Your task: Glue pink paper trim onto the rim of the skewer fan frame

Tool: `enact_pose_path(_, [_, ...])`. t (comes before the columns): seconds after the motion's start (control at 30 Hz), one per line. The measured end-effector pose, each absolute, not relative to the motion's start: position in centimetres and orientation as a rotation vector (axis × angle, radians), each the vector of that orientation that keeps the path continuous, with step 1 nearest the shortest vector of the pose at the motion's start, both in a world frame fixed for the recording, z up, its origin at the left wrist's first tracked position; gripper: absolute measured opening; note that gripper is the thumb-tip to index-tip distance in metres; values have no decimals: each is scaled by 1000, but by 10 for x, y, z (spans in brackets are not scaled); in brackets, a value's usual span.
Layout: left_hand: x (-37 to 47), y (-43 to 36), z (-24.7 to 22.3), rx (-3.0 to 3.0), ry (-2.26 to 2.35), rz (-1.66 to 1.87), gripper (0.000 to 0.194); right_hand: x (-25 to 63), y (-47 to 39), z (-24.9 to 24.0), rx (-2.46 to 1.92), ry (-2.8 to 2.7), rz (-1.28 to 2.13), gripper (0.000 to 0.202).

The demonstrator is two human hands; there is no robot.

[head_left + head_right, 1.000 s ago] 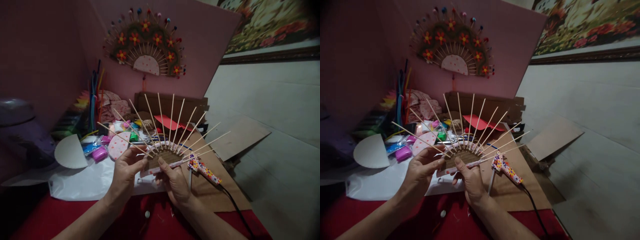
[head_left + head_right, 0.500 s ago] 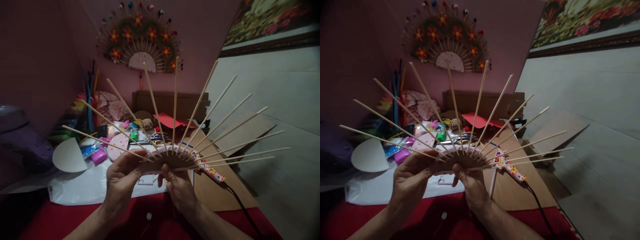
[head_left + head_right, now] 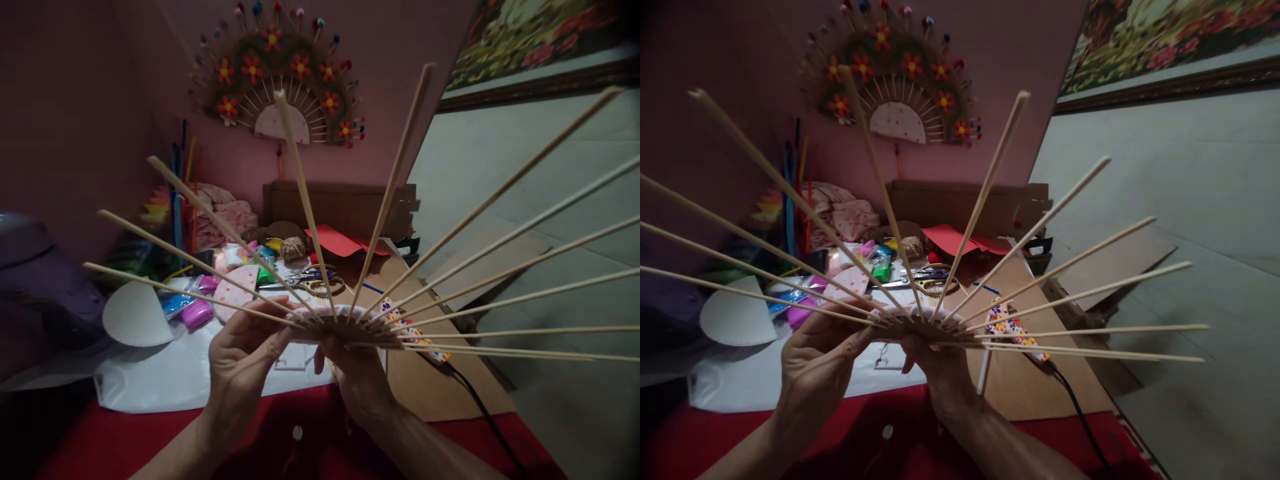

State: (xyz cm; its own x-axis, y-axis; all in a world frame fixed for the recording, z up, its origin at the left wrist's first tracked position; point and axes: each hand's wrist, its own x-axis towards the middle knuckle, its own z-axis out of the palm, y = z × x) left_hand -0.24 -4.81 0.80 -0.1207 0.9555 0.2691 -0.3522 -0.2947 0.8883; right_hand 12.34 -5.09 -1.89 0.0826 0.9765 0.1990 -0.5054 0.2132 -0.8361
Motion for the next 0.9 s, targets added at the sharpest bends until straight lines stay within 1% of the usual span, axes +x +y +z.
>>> enact_pose_path(0.13, [-2,-48,8,1081,816,1641,28,124,-51,-17,-720,-852,1238,10])
enact_pose_path(0.3, [-3,-47,5,1070,775,1634,27,126,-54,-8,-839,-976,1222,7])
enact_pose_path(0.53, [-5,-44,0,1128,713,1618,25,128,-53,-9,-790,-1047,1189,9])
enact_pose_path(0.7, [-5,-46,3,1171,755,1583,22,126,-50,-16,-714,-970,1216,5])
enact_pose_path(0.8, [-4,-45,3,1187,759,1559,17,125,-48,-19,-637,-931,1256,10])
enact_pose_path(0.9, [-4,-44,1,1187,771,1562,14,125,-49,-18,-596,-963,1276,11])
